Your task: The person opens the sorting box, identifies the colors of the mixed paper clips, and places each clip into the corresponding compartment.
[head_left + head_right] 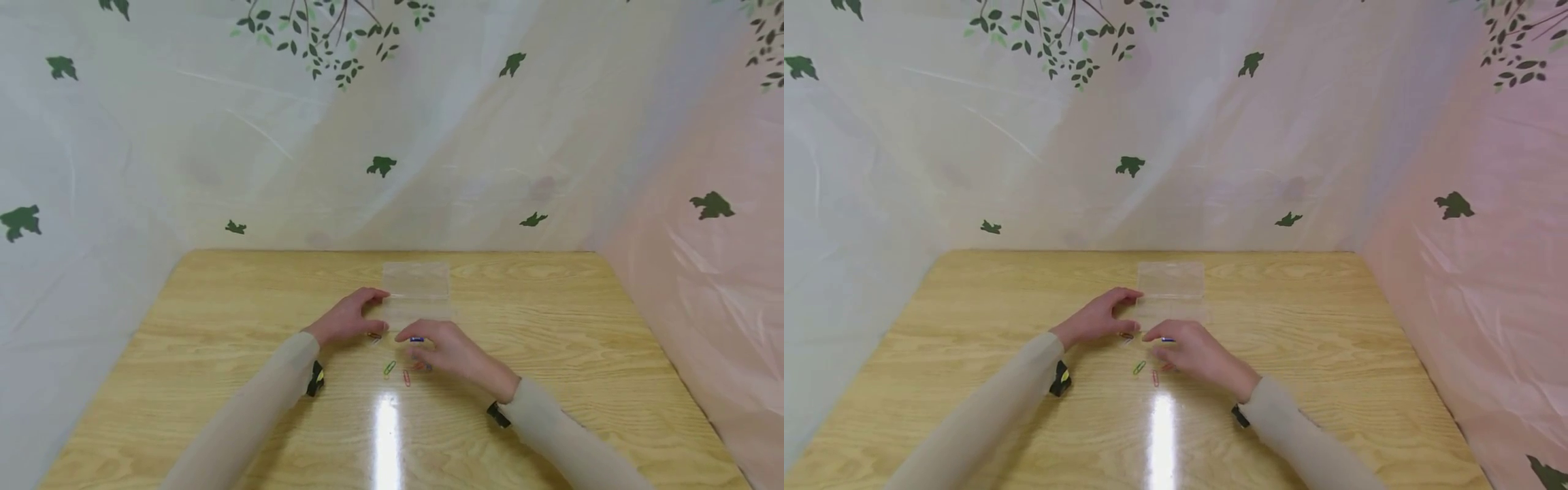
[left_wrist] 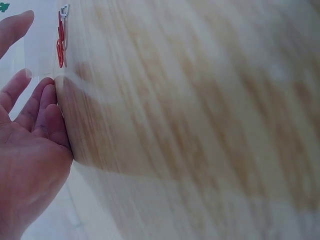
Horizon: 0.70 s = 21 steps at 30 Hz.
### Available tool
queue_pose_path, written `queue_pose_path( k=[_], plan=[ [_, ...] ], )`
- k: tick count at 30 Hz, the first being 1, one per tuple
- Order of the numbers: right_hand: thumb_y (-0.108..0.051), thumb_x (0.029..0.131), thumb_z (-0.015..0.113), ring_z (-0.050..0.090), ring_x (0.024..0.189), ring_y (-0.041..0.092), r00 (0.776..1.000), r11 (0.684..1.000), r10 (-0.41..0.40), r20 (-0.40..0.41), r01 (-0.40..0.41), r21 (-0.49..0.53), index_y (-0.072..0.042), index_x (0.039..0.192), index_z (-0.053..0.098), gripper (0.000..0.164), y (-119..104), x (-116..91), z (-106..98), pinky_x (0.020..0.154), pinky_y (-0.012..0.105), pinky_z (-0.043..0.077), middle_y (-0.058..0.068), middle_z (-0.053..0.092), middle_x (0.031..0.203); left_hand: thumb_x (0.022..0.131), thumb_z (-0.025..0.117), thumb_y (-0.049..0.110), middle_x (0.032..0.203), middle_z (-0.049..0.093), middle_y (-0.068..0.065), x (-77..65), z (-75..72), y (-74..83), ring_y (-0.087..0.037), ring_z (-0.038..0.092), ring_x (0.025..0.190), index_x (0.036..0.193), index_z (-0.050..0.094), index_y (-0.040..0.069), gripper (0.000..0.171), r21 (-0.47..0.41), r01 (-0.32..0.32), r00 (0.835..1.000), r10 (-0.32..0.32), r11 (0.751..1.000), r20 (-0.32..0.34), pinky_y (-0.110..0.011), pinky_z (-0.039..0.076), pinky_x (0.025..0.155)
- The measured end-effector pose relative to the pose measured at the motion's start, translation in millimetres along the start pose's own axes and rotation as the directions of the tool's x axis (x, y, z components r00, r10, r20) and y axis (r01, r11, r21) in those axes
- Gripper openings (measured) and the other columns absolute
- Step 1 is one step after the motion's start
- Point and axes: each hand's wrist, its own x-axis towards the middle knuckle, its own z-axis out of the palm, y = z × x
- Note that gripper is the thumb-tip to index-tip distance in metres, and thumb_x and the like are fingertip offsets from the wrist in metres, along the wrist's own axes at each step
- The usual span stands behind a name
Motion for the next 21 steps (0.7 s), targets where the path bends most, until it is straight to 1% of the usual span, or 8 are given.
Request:
queue_pose_path(
  k=[2, 5, 7, 9, 12, 17, 21],
  plan=[
    [-0.005, 0.096, 0.073, 0.071, 0.105, 0.021, 1.000, 1.000, 0.001, 0.019, -0.001, 0.006, -0.004, 0.122, 0.072, 0.025, 0, 1, 3, 0.096, 0.040, 0.056, 0.008, 0.073, 0.123, 0.093, 0.078, 0.033, 0.149, 0.054, -0.010, -0.8, 0.1, 0.6, -0.029, 0.047, 0.141, 0.151, 0.051, 0.014, 0.068, -0.006, 0.005, 1.000, -0.005, 1.000, 0.001, -0.048, 0.034, 0.119],
    [-0.006, 0.095, 0.074, 0.071, 0.107, 0.020, 0.999, 0.999, -0.038, 0.037, 0.038, -0.007, -0.005, 0.122, 0.072, 0.027, 1, 2, 8, 0.096, 0.038, 0.056, 0.007, 0.073, 0.122, 0.093, 0.078, 0.033, 0.149, 0.054, -0.009, -0.8, 0.0, 1.3, -0.028, 0.047, 0.141, 0.151, 0.051, 0.015, 0.067, -0.006, 0.012, 1.000, -0.012, 1.000, 0.004, -0.047, 0.034, 0.119],
    [-0.007, 0.094, 0.076, 0.067, 0.116, 0.021, 0.997, 0.997, -0.070, 0.045, 0.072, -0.039, -0.006, 0.122, 0.073, 0.029, 1, 3, 11, 0.099, 0.037, 0.055, 0.005, 0.073, 0.122, 0.093, 0.078, 0.032, 0.148, 0.055, -0.009, -1.2, -0.3, 1.6, -0.029, 0.048, 0.140, 0.151, 0.051, 0.014, 0.067, -0.007, 0.006, 1.000, -0.006, 1.000, 0.003, -0.047, 0.035, 0.119],
    [-0.008, 0.093, 0.077, 0.067, 0.116, 0.022, 0.993, 0.993, -0.097, 0.064, 0.100, -0.055, -0.006, 0.122, 0.072, 0.030, 3, 4, 14, 0.099, 0.037, 0.054, 0.005, 0.073, 0.122, 0.093, 0.078, 0.032, 0.148, 0.055, -0.010, -1.1, -0.6, 1.1, -0.029, 0.048, 0.140, 0.151, 0.051, 0.013, 0.067, -0.007, -0.002, 1.000, 0.002, 1.000, 0.002, -0.047, 0.035, 0.119],
    [-0.011, 0.093, 0.078, 0.066, 0.115, 0.020, 0.990, 0.991, -0.100, 0.094, 0.108, -0.077, -0.007, 0.122, 0.073, 0.029, 4, 6, 17, 0.099, 0.036, 0.054, 0.004, 0.072, 0.122, 0.093, 0.079, 0.031, 0.147, 0.056, -0.011, -1.1, -0.8, 0.9, -0.029, 0.049, 0.139, 0.151, 0.051, 0.012, 0.067, -0.017, -0.011, 1.000, 0.011, 1.000, 0.001, -0.048, 0.036, 0.118],
    [-0.015, 0.095, 0.077, 0.064, 0.114, 0.016, 0.986, 0.987, -0.085, 0.147, 0.103, -0.122, -0.009, 0.121, 0.074, 0.026, 4, 8, 23, 0.100, 0.035, 0.052, 0.001, 0.073, 0.120, 0.093, 0.078, 0.033, 0.148, 0.055, -0.009, -1.2, 0.0, 0.4, -0.028, 0.048, 0.140, 0.151, 0.051, 0.014, 0.067, -0.020, 0.003, 1.000, -0.003, 1.000, 0.005, -0.047, 0.035, 0.119],
    [-0.014, 0.095, 0.077, 0.065, 0.112, 0.015, 0.981, 0.981, -0.096, 0.167, 0.122, -0.153, -0.009, 0.118, 0.075, 0.024, 6, 10, 26, 0.101, 0.035, 0.051, 0.000, 0.073, 0.117, 0.092, 0.079, 0.035, 0.148, 0.055, -0.009, -1.6, 1.1, -0.1, -0.027, 0.048, 0.139, 0.151, 0.051, 0.015, 0.067, -0.017, 0.012, 1.000, -0.011, 1.000, 0.002, -0.046, 0.036, 0.118]
  ],
)
